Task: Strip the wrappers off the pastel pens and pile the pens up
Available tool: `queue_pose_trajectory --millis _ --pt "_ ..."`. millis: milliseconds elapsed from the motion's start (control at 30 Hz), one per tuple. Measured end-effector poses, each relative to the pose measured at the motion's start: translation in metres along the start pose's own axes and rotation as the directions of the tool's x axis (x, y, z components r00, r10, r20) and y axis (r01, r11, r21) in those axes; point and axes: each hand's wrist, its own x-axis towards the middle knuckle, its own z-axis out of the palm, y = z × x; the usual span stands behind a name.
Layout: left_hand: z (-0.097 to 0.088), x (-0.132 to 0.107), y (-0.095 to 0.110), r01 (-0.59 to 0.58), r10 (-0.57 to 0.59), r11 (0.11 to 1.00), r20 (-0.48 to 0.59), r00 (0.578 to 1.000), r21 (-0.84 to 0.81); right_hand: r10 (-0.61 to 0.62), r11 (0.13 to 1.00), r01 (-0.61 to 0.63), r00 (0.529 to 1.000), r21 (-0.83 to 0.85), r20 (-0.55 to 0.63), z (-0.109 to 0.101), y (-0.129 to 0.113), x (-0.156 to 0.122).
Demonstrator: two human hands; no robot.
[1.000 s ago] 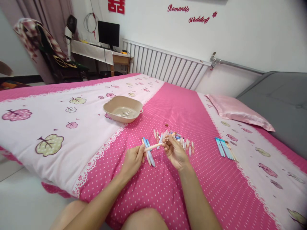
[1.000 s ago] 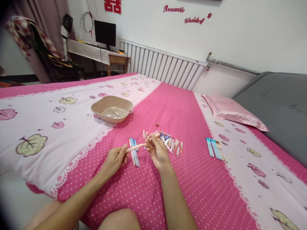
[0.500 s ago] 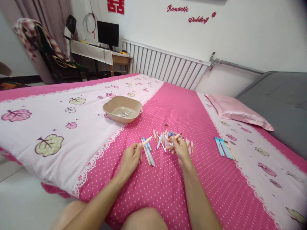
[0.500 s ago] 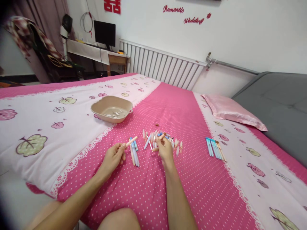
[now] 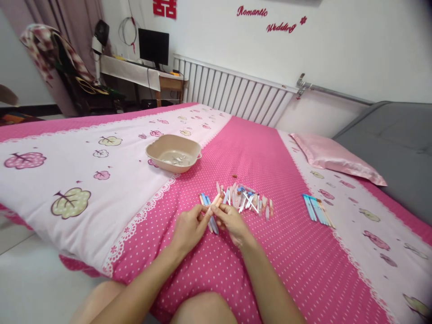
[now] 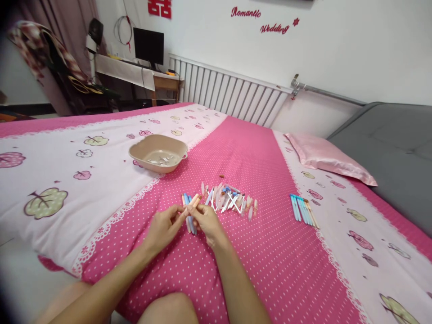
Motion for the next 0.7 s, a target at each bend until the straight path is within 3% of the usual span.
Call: queue_pose_trajectory --millis 100,167,233,300,367,467,533,633,700 --pt "-0.002 0.0 0.001 0.017 -0.015 0.997 -0.015 1.0 0.08 -0.013 0.999 0.01 0.998 -0.047 -0.057 -0.013 -0.001 0.005" --pt "-0.003 0.0 0.002 0.045 -0.041 0.989 -0.037 0.999 0.14 -0.091 0.97 0.041 0.975 -0.241 -0.2 -0.027 -0.005 0.008" --pt "-0.003 0.0 0.002 0.07 -0.065 0.979 -0.031 0.997 0.192 -0.246 0.831 -0.01 0.89 -0.557 -0.383 -0.041 -0.012 0.007" --pt "-0.002 0.0 0.001 0.075 -0.075 0.971 -0.008 0.997 0.227 -0.36 0.618 -0.175 0.804 -0.767 -0.473 -0.05 -0.018 0.004" --pt "-0.001 -0.001 0.0 0.059 -0.064 0.966 0.009 0.998 0.25 -0.427 0.464 -0.29 0.755 -0.837 -0.498 -0.052 -0.022 0.0" --pt "0.001 -0.002 -0.001 0.03 -0.038 0.957 0.022 0.999 0.288 -0.508 0.389 -0.312 0.712 -0.867 -0.485 -0.044 -0.024 -0.006" --pt "0.001 -0.002 -0.001 0.024 -0.035 0.95 0.029 0.999 0.311 -0.487 0.407 -0.238 0.76 -0.882 -0.43 -0.035 -0.021 -0.007" --pt "0.001 0.0 -0.003 0.04 -0.057 0.939 0.04 0.998 0.341 -0.314 0.526 -0.034 0.921 -0.85 -0.232 -0.019 -0.011 -0.005" --pt "0.001 0.001 -0.004 0.056 -0.077 0.932 0.045 0.996 0.358 -0.224 0.587 0.018 0.964 -0.809 -0.142 -0.01 -0.002 -0.004"
